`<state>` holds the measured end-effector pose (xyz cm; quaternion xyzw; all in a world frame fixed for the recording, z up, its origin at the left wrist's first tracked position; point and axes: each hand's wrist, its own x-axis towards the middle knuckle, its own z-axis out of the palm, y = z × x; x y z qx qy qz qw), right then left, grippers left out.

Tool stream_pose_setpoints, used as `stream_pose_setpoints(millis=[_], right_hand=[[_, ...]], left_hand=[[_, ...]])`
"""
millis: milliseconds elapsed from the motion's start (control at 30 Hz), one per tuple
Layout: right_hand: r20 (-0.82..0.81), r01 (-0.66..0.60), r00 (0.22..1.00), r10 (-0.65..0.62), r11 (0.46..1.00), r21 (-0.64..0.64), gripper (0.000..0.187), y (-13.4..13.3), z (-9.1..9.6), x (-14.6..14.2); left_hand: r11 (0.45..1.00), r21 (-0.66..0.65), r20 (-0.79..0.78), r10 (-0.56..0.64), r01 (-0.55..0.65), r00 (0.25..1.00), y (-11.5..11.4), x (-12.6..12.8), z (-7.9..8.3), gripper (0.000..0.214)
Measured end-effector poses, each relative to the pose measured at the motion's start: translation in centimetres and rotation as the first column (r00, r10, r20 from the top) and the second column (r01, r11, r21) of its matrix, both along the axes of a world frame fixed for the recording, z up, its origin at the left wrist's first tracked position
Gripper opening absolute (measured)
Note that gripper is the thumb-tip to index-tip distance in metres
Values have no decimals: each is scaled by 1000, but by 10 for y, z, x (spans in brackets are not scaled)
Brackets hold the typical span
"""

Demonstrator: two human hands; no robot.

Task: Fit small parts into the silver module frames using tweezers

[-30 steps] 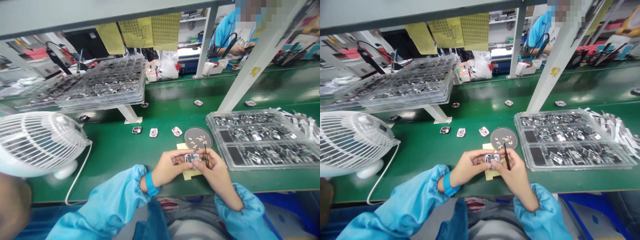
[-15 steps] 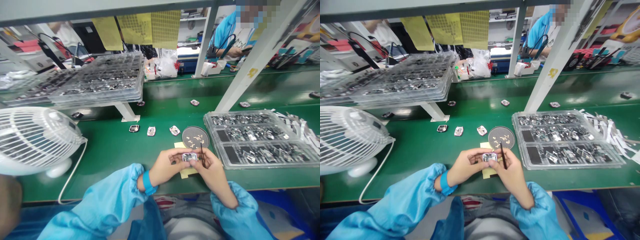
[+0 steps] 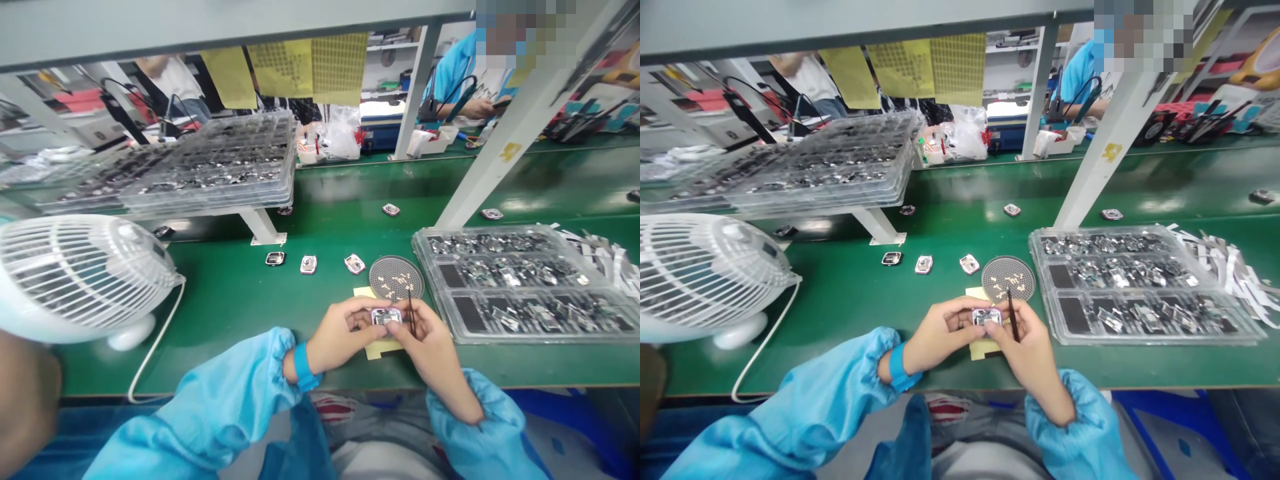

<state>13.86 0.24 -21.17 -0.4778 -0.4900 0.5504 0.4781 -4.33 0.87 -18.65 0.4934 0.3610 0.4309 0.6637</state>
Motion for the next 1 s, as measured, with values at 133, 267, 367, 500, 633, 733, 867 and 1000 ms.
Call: stream_pose_setpoints(millis=[133, 267, 367, 500, 633, 733, 867, 1000], right_hand=[[4, 21, 1000, -21, 1000, -10, 43, 0, -1, 0], [-27, 9, 1000, -10, 999, -42, 40, -2, 3, -2], [-11, 26, 1000, -27, 999, -36, 38, -3, 7, -3], [0, 31, 1000, -31, 998, -45, 38, -4, 8, -4], [51, 36, 998, -34, 998, -44, 38, -4, 5, -2], [123, 58, 991, -55, 998, -24, 38, -3, 3, -2], [129, 72, 989, -76, 997, 32, 39, -2, 3, -1], [14, 165, 986, -168, 979, 121, 29, -1, 11, 7]], left_hand=[[996, -83, 43, -15, 19, 999, 1, -1, 3, 47], [990, -137, 57, -25, 33, 998, 3, -3, 11, 37], [992, -122, 4, -20, 20, 1000, 4, -4, 13, 37], [992, -125, -26, -21, 18, 999, 5, -4, 11, 40], [986, -161, 38, -31, 37, 999, 5, -3, 9, 42], [983, -177, 107, -33, 52, 994, 4, -1, 7, 50], [983, -182, 77, 4, 10, 997, 4, -1, 3, 53], [977, -214, 63, 31, -17, 998, 8, -3, 5, 57]])
